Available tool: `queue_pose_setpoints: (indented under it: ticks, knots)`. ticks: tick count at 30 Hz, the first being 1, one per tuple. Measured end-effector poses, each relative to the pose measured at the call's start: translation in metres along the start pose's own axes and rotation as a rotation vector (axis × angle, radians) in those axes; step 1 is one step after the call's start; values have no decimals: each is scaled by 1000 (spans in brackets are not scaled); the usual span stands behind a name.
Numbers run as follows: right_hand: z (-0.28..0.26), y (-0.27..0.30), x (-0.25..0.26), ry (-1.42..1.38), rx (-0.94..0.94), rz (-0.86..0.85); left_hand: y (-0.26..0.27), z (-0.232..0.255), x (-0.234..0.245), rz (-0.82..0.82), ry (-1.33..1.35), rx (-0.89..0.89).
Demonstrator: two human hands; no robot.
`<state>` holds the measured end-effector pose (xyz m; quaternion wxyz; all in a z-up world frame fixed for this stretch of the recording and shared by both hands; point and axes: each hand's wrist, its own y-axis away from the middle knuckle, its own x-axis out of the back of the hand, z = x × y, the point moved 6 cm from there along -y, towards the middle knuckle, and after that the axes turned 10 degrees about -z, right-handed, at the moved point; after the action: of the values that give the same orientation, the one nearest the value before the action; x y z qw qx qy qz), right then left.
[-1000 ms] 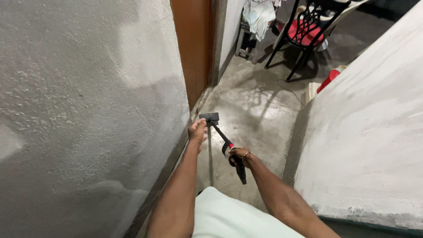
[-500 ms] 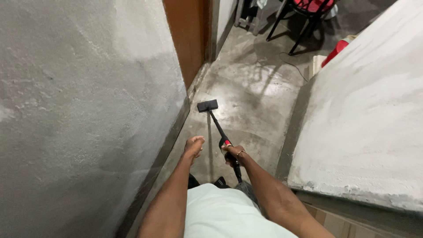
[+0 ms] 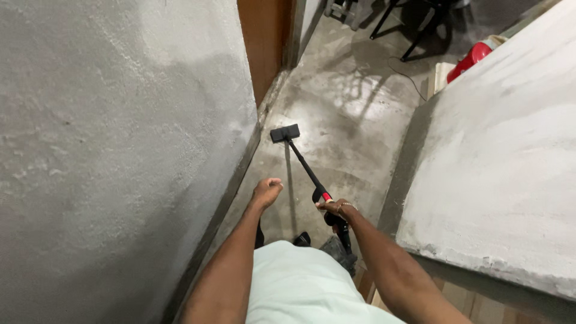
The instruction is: The person vacuums the concrete floor of a narrow hallway using a cordless vacuum cleaner, navigating around a chair and various items on the floor.
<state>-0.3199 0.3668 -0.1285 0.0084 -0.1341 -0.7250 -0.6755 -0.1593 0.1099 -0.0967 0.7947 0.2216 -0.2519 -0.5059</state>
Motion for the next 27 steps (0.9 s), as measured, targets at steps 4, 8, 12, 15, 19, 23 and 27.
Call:
queue_pose_setpoints:
  ticks: [4,8,12,15,19,23,27]
  knots:
    - [-8,-17,-2,-100,-59,-24,-22,10,30,-9,26,13]
    - [-10,-34,-9,-123,-106,-70,-51,21,64,3,-37,21]
    - [-14,-18,-11,-108,46,150,-83,22,78,-87,306,168]
    - [-24,3,-13,-144,68,218,-105,29,97,-82,782,231]
    - [-36,16,-14,-218,87,281,-119,46,114,-53,848,192]
    - [-48,17,-29,-334,85,273,-110,42,113,-46,739,196]
    - [-73,11,-20,-234,119,339,-104,30,98,-166,619,244]
